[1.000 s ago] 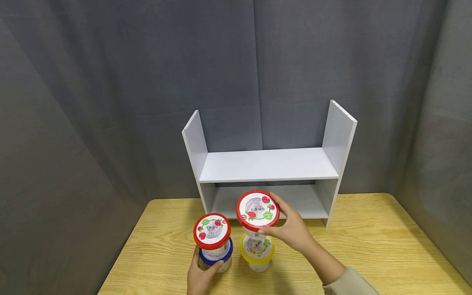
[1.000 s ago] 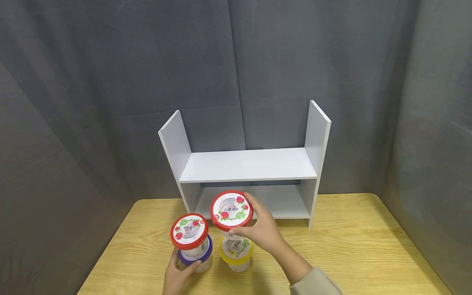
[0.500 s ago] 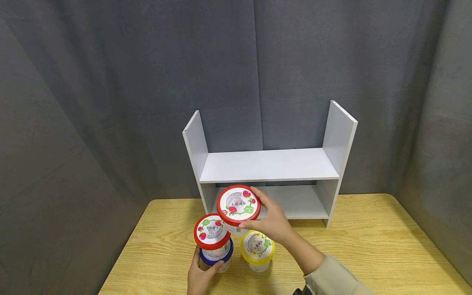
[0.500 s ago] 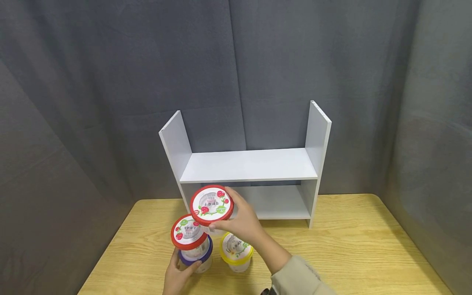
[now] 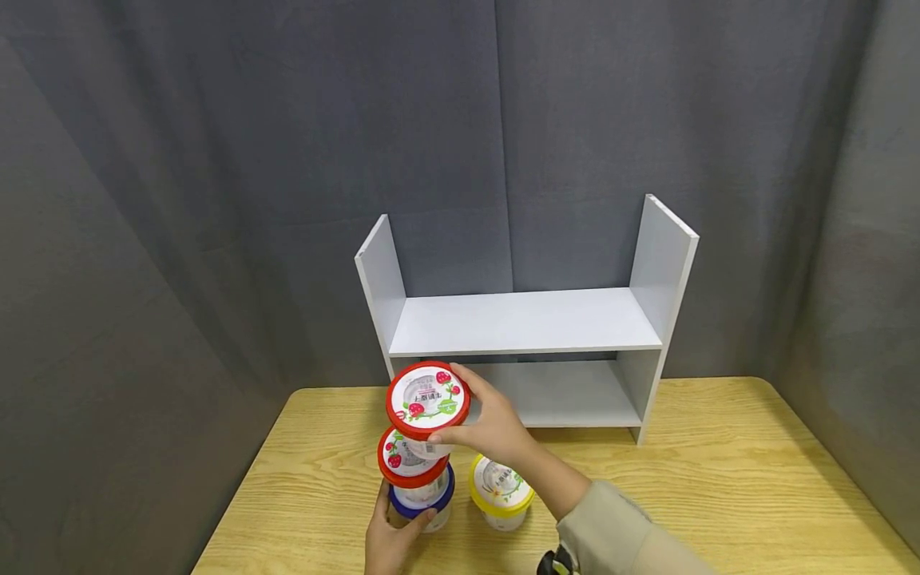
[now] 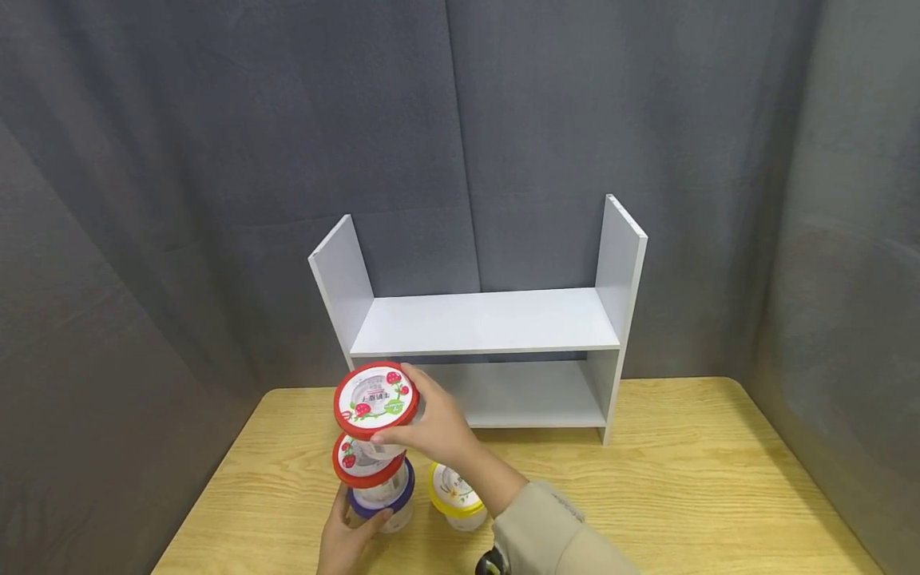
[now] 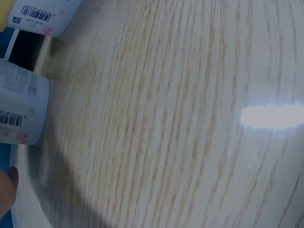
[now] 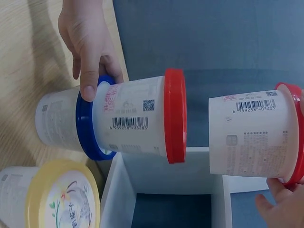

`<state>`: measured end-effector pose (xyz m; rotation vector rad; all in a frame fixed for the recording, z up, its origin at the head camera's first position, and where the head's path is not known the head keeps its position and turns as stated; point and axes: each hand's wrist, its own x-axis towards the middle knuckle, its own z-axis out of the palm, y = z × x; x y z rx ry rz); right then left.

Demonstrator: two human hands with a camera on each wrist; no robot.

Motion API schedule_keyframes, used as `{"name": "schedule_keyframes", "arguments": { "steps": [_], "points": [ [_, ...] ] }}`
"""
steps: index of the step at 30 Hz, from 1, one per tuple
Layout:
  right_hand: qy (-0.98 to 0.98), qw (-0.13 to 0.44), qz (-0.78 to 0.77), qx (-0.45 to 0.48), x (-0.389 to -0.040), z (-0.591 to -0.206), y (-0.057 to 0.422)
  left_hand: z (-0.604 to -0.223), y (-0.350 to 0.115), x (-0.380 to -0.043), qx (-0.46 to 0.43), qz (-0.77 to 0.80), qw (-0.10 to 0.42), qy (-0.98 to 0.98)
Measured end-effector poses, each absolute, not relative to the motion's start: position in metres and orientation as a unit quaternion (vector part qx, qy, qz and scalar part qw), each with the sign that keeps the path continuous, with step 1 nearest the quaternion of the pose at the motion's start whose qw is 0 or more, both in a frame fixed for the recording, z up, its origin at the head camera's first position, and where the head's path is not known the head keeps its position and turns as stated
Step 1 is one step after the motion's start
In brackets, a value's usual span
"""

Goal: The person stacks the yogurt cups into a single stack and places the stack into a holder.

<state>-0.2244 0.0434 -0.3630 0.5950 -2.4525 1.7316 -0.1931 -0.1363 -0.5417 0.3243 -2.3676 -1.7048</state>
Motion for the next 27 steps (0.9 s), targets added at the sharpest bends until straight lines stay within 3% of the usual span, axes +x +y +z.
{"name": "schedule_keyframes", "arguments": {
  "steps": [10,27],
  "points": [
    [-0.806,0.008,0.558,0.198,-0.227,-0.366,0.022,-0.543,-0.137,-0.193,0.116,-0.572,0.096,-0.806],
    [-0.816,0.014,0.536,0.217,-0.229,-0.375,0.013,-0.544,-0.139,-0.190,0.109,-0.581,0.099,-0.801]
  ]
}}
